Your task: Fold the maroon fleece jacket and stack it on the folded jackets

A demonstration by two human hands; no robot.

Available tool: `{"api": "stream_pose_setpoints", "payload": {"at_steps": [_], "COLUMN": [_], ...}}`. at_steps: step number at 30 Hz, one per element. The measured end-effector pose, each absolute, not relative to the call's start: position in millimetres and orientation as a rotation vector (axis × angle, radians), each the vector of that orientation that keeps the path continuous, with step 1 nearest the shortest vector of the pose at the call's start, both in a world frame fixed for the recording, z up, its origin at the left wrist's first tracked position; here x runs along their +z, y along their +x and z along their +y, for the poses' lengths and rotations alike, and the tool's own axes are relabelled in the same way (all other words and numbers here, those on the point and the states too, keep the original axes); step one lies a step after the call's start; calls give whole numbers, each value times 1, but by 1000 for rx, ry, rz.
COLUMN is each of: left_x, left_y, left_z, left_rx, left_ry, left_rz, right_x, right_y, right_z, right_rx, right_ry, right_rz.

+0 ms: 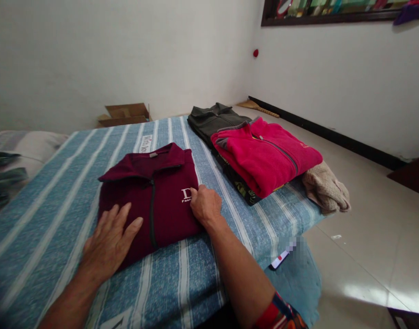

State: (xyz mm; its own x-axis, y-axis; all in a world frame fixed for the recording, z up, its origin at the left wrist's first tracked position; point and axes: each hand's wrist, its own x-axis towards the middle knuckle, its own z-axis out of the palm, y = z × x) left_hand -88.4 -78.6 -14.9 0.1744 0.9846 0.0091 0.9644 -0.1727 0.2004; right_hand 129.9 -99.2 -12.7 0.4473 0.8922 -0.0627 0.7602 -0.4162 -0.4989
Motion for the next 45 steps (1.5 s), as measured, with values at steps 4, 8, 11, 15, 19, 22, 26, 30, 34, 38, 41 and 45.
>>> {"api": "stream_pose_setpoints", "payload": {"at_steps": [4,8,11,15,19,22,26,30,34,38,41,45], "left_x": [-15,-12,-11,-12,-14,-14,-16,-16,-8,3,9,22], "left_y": [-87,-86,-87,-90,-92,-93,-94,-95,-93,-88,-82,-68], "left_z": [-81,-85,-88,-90,-92,-93,-94,-95,-96,-98,-94,-75], "left_rx": [208,176,163,160,140,142,152,137,123,175,310,498], "left_ry": [2312,2306,2287,2261,2231,2224,2222,2223,2224,2280,2401,2560], "left_rz": [1949,1998,2002,1999,1999,1998,1997,1985,2000,2055,2018,1897], "right_x": [-12,-13,-16,-23,-28,-30,-33,-36,-38,-39,-39,-40], "right_y": [127,125,123,122,122,122,122,123,124,125,125,125], "right_z": [-100,-101,-101,-102,-102,-103,-104,-104,-104,-104,-103,-104], "right_rx": [440,440,453,468,492,523,547,552,559,562,552,546], "right_ry": [-2328,-2354,-2356,-2317,-2312,-2308,-2272,-2278,-2246,-2217,-2215,-2209], "right_rz": [-1399,-1392,-1386,-1382,-1368,-1381,-1389,-1387,-1380,-1382,-1389,-1402]}}
